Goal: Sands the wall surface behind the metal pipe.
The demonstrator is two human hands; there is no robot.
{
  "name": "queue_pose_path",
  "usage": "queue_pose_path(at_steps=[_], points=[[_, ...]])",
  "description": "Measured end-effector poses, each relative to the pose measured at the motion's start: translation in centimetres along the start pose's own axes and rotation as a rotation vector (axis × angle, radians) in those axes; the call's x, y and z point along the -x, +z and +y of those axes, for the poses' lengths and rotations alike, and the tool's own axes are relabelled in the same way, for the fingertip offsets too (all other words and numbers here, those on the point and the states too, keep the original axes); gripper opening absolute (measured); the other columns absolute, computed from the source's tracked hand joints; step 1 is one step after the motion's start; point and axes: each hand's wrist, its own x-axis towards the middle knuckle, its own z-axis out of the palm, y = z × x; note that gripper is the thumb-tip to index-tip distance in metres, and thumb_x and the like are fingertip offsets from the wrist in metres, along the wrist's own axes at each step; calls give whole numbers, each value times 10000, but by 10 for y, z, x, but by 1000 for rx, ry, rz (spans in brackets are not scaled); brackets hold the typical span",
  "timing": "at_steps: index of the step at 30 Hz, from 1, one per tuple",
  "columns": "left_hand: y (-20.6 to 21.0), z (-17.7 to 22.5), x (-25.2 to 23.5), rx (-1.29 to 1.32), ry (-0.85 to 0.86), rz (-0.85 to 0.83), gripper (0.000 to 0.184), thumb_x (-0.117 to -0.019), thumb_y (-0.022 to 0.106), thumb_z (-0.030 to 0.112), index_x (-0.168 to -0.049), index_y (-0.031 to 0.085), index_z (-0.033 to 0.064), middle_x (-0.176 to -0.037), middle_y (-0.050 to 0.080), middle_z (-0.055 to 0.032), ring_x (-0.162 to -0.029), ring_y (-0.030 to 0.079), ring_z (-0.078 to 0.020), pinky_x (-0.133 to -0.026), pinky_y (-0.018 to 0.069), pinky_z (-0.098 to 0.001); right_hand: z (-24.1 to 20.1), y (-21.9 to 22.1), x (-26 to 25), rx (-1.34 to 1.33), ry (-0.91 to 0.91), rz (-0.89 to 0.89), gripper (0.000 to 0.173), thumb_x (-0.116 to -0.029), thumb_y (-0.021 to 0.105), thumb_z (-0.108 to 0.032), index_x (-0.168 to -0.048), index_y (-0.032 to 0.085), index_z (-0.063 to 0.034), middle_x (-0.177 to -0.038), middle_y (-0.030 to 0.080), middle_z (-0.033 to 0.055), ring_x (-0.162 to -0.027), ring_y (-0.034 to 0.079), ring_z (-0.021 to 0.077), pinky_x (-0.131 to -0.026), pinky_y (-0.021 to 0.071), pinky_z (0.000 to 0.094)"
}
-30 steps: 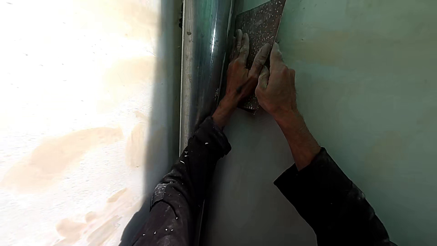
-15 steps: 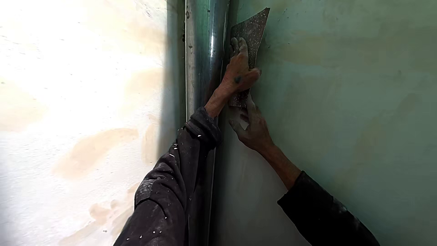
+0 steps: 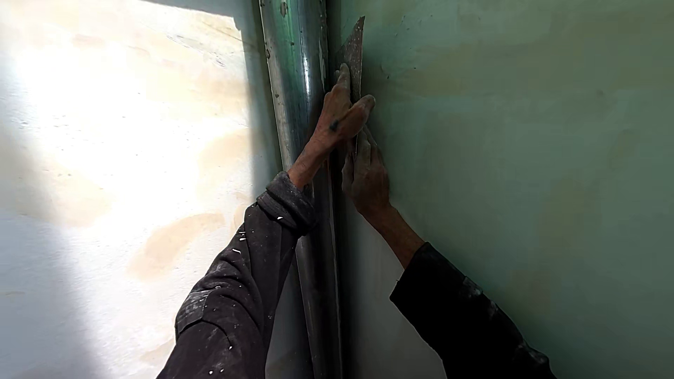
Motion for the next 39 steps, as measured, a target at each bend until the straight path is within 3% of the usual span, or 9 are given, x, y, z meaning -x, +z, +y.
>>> queue_pose_path(at_steps=[3,9,12,15,21,25,28,33,39], points=[[-7,15,0,-129,-57,-8,694,-928,557,151,-1545,323,-63,-1442,542,-236,-1329,544,-266,-1103,421,-386,0,12,0,-248,-3,87,544,-968,528,-23,-1483,410,107,-1547,446,258,-1352,558,311,-1068,497,332],[0,3,12,-280,21,49,626,-938,513,114,-1521,376,-67,-1227,667,-237,-1109,665,-312,-960,514,-441,3,46,11,-468,-13,183,476,-1024,527,-83,-1450,465,121,-1523,465,276,-1434,470,299,-1176,390,335],[-17,4,11,-421,-23,77,393,-1049,498,299,-1274,607,-4,-945,702,-154,-884,701,-289,-788,552,-477,5,53,7,-532,-88,178,448,-1036,501,-102,-1446,506,77,-1560,434,248,-1480,408,309,-1214,375,392],[-38,5,14,-557,-56,104,310,-1019,510,309,-1011,672,45,-817,669,-121,-790,680,-283,-689,518,-499,3,55,5,-550,-136,150,484,-1010,527,-208,-1450,549,-10,-1565,449,202,-1496,369,330,-1233,319,497],[-50,9,21,-627,-183,81,295,-1012,472,233,-1062,619,-18,-913,662,-197,-908,676,-362,-756,512,-556,0,52,1,-469,-179,29,694,-950,589,-428,-1498,487,-15,-1579,421,197,-1511,335,331,-1241,276,527],[-52,10,13,-579,-264,127,302,-1023,448,242,-1087,614,-3,-936,658,-180,-935,670,-342,-772,508,-546,2,57,-13,-473,-170,-45,884,-848,653,-556,-1546,432,-61,-1657,243,239,-1557,195,377,-1261,192,554],[-58,9,-1,-593,-307,171,338,-1005,462,289,-1104,615,5,-971,666,-180,-977,668,-343,-784,500,-560,4,65,-29,-508,-178,-65,897,-869,634,-553,-1575,382,-61,-1680,158,252,-1575,100,397,-1274,103,575],[-59,3,5,-639,-256,189,488,-1000,550,439,-1262,574,28,-1010,689,-188,-1003,682,-371,-817,515,-582,4,67,-31,-586,-209,-58,796,-940,531,-510,-1563,391,-34,-1674,225,219,-1570,158,371,-1275,117,577],[-90,46,-60,-702,-225,237,383,-970,525,266,-1247,612,16,-1189,675,-199,-1163,642,-354,-920,493,-566,0,71,-129,-686,-321,-61,1001,-873,603,-633,-1539,361,72,-1635,250,299,-1545,220,407,-1271,156,547]])
